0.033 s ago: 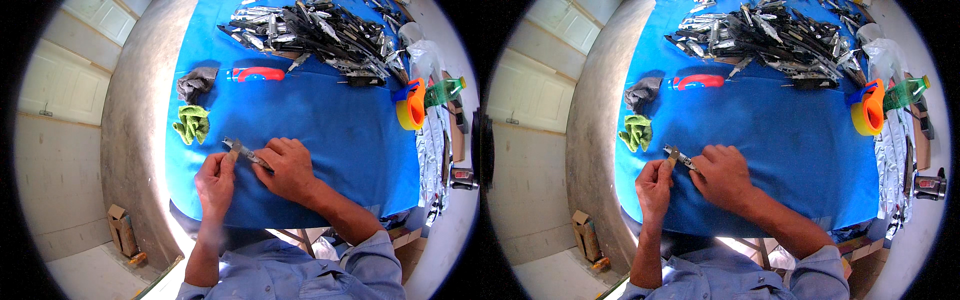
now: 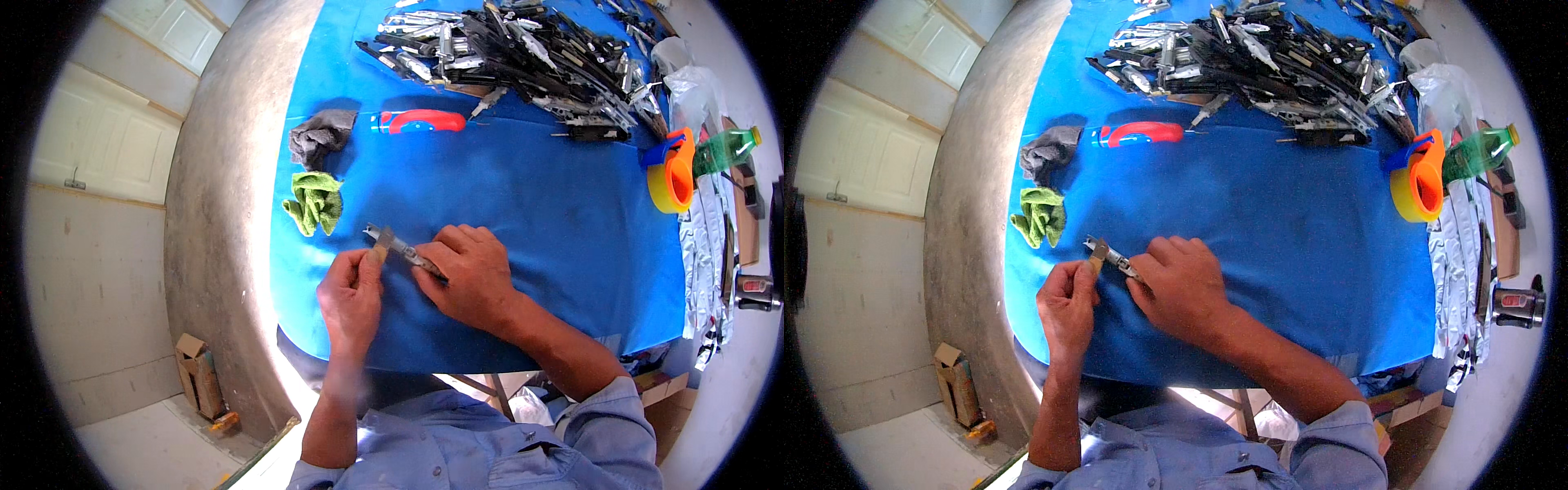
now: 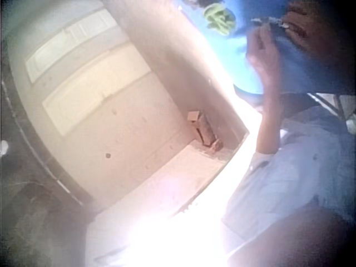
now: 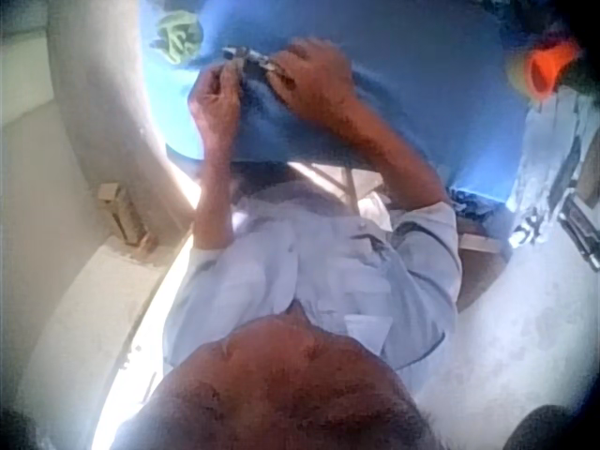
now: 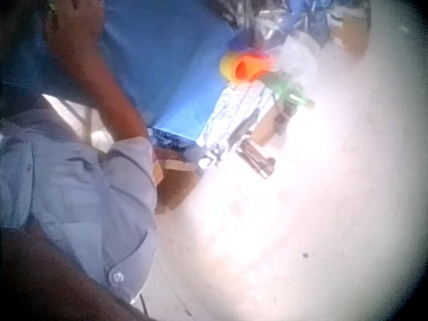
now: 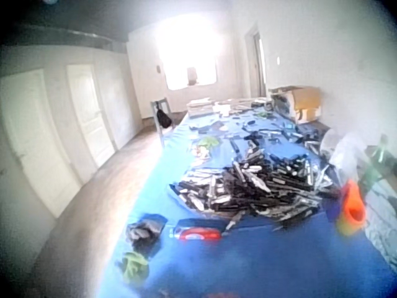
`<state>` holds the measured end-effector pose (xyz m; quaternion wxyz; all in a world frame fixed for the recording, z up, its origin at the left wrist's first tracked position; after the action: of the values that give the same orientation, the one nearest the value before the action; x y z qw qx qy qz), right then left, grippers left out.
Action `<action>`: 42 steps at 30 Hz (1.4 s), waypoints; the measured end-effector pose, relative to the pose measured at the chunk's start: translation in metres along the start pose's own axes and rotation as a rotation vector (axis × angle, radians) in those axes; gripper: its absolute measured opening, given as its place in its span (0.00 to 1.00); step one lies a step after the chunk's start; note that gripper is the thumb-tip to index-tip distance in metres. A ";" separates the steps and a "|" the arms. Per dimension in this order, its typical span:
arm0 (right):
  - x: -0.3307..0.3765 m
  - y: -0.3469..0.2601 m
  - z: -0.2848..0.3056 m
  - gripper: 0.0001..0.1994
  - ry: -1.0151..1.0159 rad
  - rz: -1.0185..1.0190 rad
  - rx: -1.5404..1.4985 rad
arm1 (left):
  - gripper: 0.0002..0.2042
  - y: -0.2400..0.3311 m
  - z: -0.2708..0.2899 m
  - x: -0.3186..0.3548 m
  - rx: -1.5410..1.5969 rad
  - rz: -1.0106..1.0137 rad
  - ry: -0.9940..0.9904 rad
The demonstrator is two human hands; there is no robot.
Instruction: The person picks up a metal handle and uses pliers to insert and secure a small metal blade into it before wiping the assembled tool with a cloth.
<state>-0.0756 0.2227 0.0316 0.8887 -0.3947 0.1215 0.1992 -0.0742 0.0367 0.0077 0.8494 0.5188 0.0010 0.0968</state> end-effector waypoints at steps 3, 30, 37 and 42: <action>0.001 0.000 -0.001 0.09 -0.003 -0.012 0.000 | 0.10 0.003 0.002 0.000 -0.028 -0.006 0.018; 0.001 0.001 -0.002 0.08 -0.019 -0.033 -0.031 | 0.11 0.002 0.001 0.000 -0.007 0.002 0.006; 0.001 -0.001 -0.001 0.08 -0.031 -0.036 -0.023 | 0.11 0.001 0.002 0.001 -0.046 -0.031 0.022; 0.002 0.000 -0.002 0.08 -0.020 -0.032 -0.029 | 0.11 0.001 0.000 0.002 -0.042 -0.025 0.007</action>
<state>-0.0740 0.2219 0.0301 0.8871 -0.4074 0.1036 0.1906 -0.0721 0.0374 0.0086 0.8613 0.5004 0.0086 0.0879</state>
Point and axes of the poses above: each hand's wrist, its own x-axis away from the middle knuckle, its own z-axis out of the back of the hand, y = z × x, the point moved 7 cm from there along -x, towards the middle knuckle, and after that the axes turned 7 degrees about -x, right-handed, at the moved point
